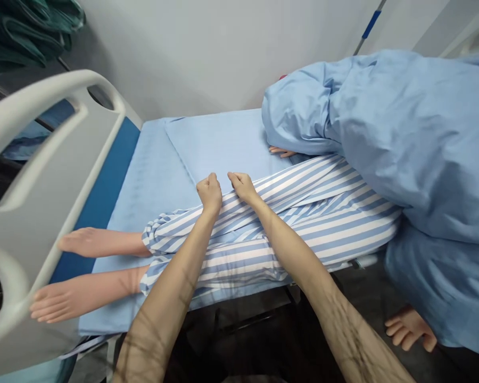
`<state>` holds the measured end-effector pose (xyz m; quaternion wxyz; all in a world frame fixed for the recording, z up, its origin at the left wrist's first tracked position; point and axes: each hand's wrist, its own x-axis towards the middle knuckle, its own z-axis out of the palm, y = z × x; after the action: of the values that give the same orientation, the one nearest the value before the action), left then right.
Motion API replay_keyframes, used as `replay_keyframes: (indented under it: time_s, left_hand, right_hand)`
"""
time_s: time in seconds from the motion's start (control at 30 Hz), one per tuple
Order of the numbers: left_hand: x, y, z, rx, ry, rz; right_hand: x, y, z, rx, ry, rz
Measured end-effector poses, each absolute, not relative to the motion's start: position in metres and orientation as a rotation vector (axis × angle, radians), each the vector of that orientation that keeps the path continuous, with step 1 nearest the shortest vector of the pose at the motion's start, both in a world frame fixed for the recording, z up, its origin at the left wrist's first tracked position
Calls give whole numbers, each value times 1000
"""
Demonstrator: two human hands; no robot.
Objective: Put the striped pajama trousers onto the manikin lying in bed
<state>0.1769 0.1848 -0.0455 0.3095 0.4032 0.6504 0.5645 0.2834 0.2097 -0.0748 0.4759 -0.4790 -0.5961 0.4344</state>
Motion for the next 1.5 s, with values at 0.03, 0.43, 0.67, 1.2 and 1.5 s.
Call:
replay_keyframes:
  time_s: [0.03, 0.43, 0.67, 1.2, 1.5]
  left_hand:
    - [181, 187, -36, 1070, 1670, 1529]
    - [222, 201, -73, 1422, 1911, 1205]
    - [222, 199, -69, 1468, 2016, 1101]
    - [217, 194, -70, 1511, 1937, 1127]
    - [217, 191, -71, 1540, 1901, 1165]
  right_hand:
    - [285, 211, -74, -1156, -1416, 1112]
    - [292, 218, -64, -983, -786, 1465]
    - [287, 217, -68, -1030, -843, 1333]
    - [323, 222, -23, -1177, -1550, 826]
    - [337, 230, -67, -1211, -1412, 1020]
